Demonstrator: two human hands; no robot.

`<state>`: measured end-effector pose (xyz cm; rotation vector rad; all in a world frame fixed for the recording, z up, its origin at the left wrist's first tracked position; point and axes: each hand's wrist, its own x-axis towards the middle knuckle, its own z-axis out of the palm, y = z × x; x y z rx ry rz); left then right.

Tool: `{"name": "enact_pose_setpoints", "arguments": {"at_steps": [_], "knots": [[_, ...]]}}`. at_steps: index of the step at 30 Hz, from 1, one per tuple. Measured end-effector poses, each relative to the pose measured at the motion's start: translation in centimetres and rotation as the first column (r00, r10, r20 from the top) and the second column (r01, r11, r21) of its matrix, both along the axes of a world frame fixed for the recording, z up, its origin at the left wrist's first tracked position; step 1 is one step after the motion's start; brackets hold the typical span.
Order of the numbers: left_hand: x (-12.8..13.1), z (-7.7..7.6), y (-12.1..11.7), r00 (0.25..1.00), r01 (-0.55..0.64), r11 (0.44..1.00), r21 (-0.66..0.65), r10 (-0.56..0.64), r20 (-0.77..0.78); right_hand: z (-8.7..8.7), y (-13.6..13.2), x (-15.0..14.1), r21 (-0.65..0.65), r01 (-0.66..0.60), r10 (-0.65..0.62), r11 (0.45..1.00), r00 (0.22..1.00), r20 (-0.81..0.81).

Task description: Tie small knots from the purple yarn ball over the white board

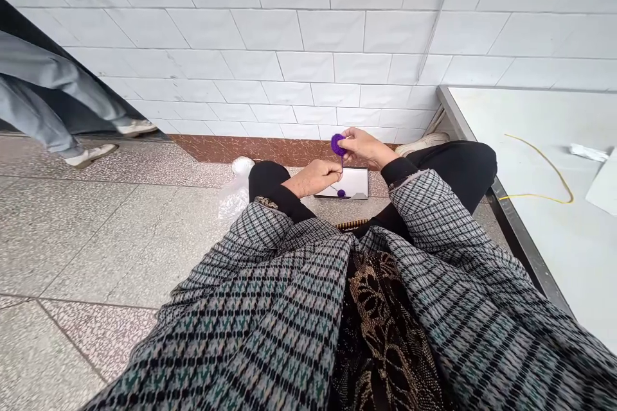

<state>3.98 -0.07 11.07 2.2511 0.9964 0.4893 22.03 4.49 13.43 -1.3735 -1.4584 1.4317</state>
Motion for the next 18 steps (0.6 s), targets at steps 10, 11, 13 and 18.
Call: {"name": "enact_pose_setpoints", "arguments": {"at_steps": [10, 11, 13, 18], "knots": [[-2.9, 2.6, 2.2, 0.941, -0.261, 0.965, -0.039, 0.263, 0.214, 0.1, -1.2, 0.9, -0.066, -0.406, 0.408, 0.911, 0.913, 0.008], [-3.1, 2.4, 2.5, 0.923, -0.272, 0.957, -0.099, 0.288, 0.255, 0.3, -1.3, 1.0, -0.08, -0.452, 0.451, 0.889, 0.892, -0.032], [-3.2, 1.7, 3.0, 0.882, -0.261, 0.939, -0.226, 0.327, 0.339, 0.7, -1.6, 1.1, -0.095, -0.493, 0.479, 0.865, 0.867, -0.136], [-1.5, -1.2, 2.6, 0.802, -0.21, 0.891, -0.404, 0.393, 0.45, 0.7, -1.0, 1.2, -0.054, -0.316, 0.265, 0.947, 0.867, -0.422]]}}
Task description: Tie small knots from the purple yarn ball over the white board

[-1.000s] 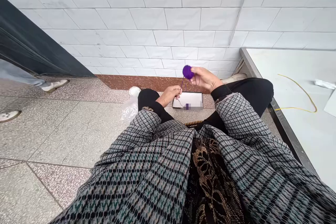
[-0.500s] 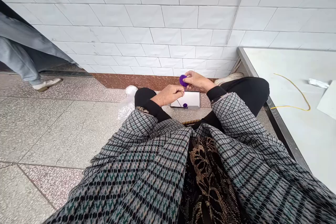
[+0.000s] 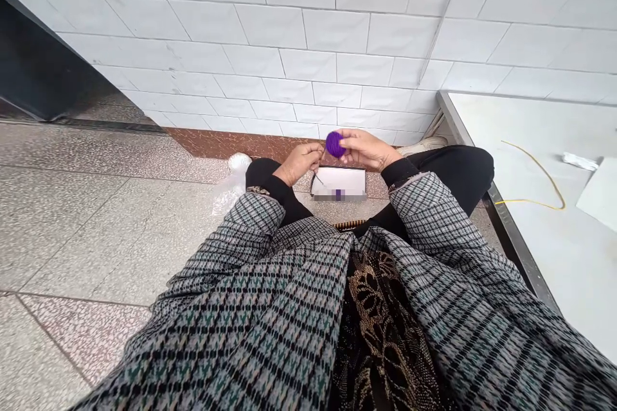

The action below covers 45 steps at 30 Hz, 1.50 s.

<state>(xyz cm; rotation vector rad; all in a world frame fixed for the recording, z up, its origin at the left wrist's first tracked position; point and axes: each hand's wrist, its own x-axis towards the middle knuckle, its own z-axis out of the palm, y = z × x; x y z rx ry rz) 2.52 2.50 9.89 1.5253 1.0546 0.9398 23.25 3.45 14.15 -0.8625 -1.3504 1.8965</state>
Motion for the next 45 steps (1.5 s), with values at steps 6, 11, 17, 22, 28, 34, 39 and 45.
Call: {"name": "enact_pose_setpoints", "arguments": {"at_steps": [6, 11, 17, 22, 28, 34, 39, 45], "knots": [[2.5, -1.1, -1.6, 0.966, 0.155, 0.978, 0.137, -0.12, -0.23, -0.2, 1.0, -0.3, -0.047, 0.276, -0.279, 0.96, 0.957, -0.079], [1.7, 1.0, -1.8, 0.886, 0.262, 0.881, 0.394, -0.057, -0.46, -0.6, 1.0, -0.6, 0.166, 0.265, -0.307, 0.95, 0.892, 0.331], [-1.0, 3.4, -0.5, 0.888, 0.086, 0.883, 0.461, 0.141, -0.437, -1.0, 0.2, -0.1, 0.116, -0.117, 0.069, 0.986, 0.932, 0.356], [-1.0, 1.6, 0.2, 0.934, -0.021, 0.951, 0.307, 0.129, -0.334, -0.6, 0.3, 0.1, 0.008, -0.048, 0.047, 0.999, 0.998, 0.033], [1.3, -1.3, -1.2, 0.936, 0.117, 0.98, 0.16, -0.055, -0.348, -0.3, 0.8, -0.1, 0.022, 0.198, -0.196, 0.98, 0.979, -0.051], [1.7, -0.7, -1.9, 0.862, 0.315, 0.892, 0.325, -0.125, -0.491, -1.0, 1.5, -0.5, 0.208, 0.298, -0.343, 0.932, 0.91, 0.232], [0.6, 1.0, -1.5, 0.847, 0.278, 0.855, 0.439, -0.003, -0.531, -1.6, 1.2, -0.3, 0.256, 0.118, -0.215, 0.959, 0.894, 0.392], [-1.3, 2.5, -0.5, 0.859, 0.159, 0.873, 0.461, 0.107, -0.5, -1.5, 0.4, 0.5, 0.122, -0.238, 0.172, 0.964, 0.902, 0.396]]}}
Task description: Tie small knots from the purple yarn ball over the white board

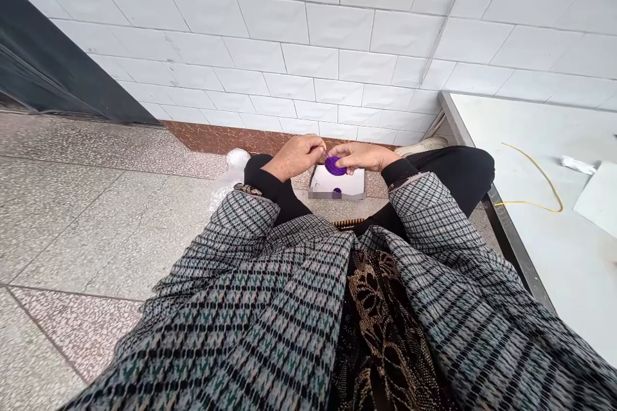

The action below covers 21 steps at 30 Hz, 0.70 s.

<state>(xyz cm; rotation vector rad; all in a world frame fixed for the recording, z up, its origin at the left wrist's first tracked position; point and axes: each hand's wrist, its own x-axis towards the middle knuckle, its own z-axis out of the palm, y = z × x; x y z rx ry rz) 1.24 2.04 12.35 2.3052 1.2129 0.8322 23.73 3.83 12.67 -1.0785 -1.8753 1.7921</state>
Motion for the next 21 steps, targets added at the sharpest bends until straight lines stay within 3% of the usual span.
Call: {"name": "enact_pose_setpoints", "arguments": {"at_steps": [2, 4, 7, 11, 15, 18, 21], "knots": [[-0.2, -0.4, 0.3, 0.998, -0.047, 0.998, -0.052, 0.049, 0.038, 0.1, 0.1, 0.2, -0.07, -0.019, 0.01, 0.997, 0.993, -0.119], [0.1, -1.2, 0.4, 0.993, -0.079, 0.987, -0.137, 0.089, 0.072, 0.3, 0.2, 0.2, -0.121, 0.028, -0.06, 0.992, 0.963, -0.264], [1.1, -2.8, -0.1, 0.996, -0.022, 0.964, -0.264, 0.044, 0.08, 0.6, 0.4, 0.2, -0.139, 0.157, -0.197, 0.978, 0.91, -0.364], [2.3, -3.9, -1.0, 0.989, 0.144, 0.94, -0.309, -0.15, 0.004, 0.6, 0.6, -0.3, -0.047, 0.341, -0.341, 0.939, 0.904, -0.256], [2.4, -3.1, -1.3, 0.971, 0.208, 0.952, -0.224, -0.228, -0.069, -0.2, 0.9, -0.8, 0.052, 0.407, -0.399, 0.912, 0.909, -0.118], [1.8, -2.1, -0.9, 0.986, 0.145, 0.984, -0.099, -0.152, -0.068, -0.6, 0.7, -0.8, 0.112, 0.327, -0.332, 0.938, 0.943, 0.027], [1.0, -1.2, -0.4, 0.999, 0.052, 0.998, -0.03, -0.052, -0.007, -0.4, 0.2, -0.6, 0.087, 0.09, -0.101, 0.992, 0.986, 0.134]]}}
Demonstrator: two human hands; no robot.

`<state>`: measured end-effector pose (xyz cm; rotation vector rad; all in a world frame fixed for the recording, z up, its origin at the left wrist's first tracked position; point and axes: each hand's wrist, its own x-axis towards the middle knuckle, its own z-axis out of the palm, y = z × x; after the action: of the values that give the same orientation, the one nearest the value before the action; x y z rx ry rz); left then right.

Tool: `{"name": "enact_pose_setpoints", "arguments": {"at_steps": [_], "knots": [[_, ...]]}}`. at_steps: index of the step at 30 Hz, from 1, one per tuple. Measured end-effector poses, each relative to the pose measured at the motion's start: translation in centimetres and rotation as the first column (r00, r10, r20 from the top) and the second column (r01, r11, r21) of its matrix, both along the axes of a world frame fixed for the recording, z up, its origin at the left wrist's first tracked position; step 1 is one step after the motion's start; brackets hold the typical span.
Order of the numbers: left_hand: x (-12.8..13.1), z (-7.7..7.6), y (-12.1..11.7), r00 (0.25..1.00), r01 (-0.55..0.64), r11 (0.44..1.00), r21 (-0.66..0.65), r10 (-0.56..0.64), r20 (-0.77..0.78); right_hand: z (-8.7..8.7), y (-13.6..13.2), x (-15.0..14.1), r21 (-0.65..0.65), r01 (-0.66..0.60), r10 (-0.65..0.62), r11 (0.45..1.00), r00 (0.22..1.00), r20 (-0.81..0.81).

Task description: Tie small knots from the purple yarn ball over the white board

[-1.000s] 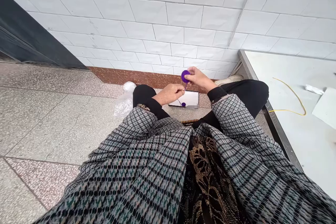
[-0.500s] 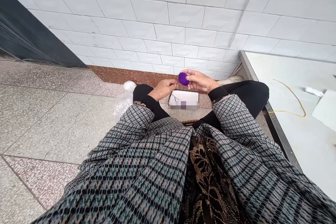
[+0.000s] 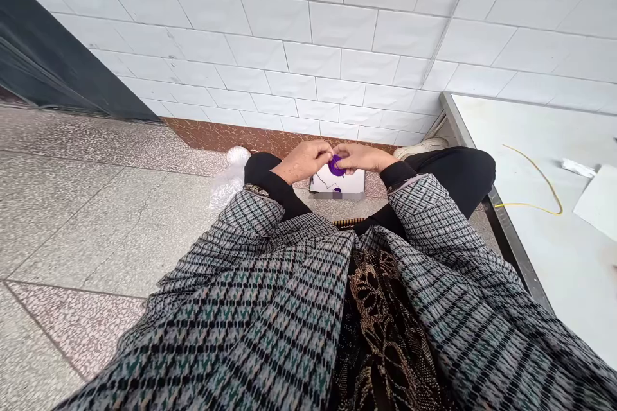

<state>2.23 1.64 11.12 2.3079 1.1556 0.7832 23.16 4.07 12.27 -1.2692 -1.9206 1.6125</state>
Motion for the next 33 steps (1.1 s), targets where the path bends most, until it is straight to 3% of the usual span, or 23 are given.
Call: {"name": "enact_pose_setpoints", "arguments": {"at_steps": [2, 4, 9, 13, 16, 19, 22, 24, 28, 33], "knots": [[-0.5, 0.2, 0.3, 0.997, -0.064, 0.998, -0.013, 0.065, 0.051, 0.4, -0.3, 0.2, -0.078, -0.101, 0.1, 0.992, 0.995, -0.028], [-0.7, 0.0, 0.5, 0.988, -0.117, 0.992, -0.057, 0.122, 0.096, 0.8, -0.6, 0.2, -0.154, -0.105, 0.089, 0.982, 0.99, -0.112], [0.3, -2.2, 0.7, 0.956, -0.194, 0.968, -0.162, 0.223, 0.19, 1.0, -0.7, -0.1, -0.282, 0.012, -0.102, 0.959, 0.947, -0.306], [1.4, -3.8, 0.6, 0.926, -0.219, 0.967, -0.13, 0.248, 0.283, 0.6, -0.6, -0.4, -0.321, 0.096, -0.242, 0.942, 0.858, -0.453], [1.5, -4.3, 0.3, 0.907, -0.188, 0.977, -0.103, 0.213, 0.363, 0.0, -0.5, -0.9, -0.328, 0.149, -0.309, 0.933, 0.8, -0.515], [1.2, -4.4, 0.0, 0.874, -0.081, 0.978, -0.192, 0.163, 0.458, -0.5, -0.6, -1.3, -0.305, 0.2, -0.342, 0.931, 0.772, -0.536], [1.1, -4.6, -0.2, 0.825, 0.04, 0.941, -0.336, 0.159, 0.542, -0.6, -0.8, -1.4, -0.254, 0.226, -0.329, 0.941, 0.789, -0.519], [1.2, -4.9, -0.1, 0.809, 0.021, 0.937, -0.35, 0.19, 0.556, -0.5, -0.9, -1.4, -0.224, 0.218, -0.303, 0.95, 0.816, -0.493], [0.9, -5.3, 0.1, 0.844, -0.142, 0.961, -0.239, 0.243, 0.477, 0.0, -1.2, -1.2, -0.22, 0.179, -0.259, 0.959, 0.869, -0.422], [-0.4, -4.7, -0.5, 0.961, -0.273, 0.962, -0.018, 0.274, 0.039, 0.2, -1.3, -1.3, -0.205, 0.184, -0.234, 0.961, 0.939, -0.252]]}}
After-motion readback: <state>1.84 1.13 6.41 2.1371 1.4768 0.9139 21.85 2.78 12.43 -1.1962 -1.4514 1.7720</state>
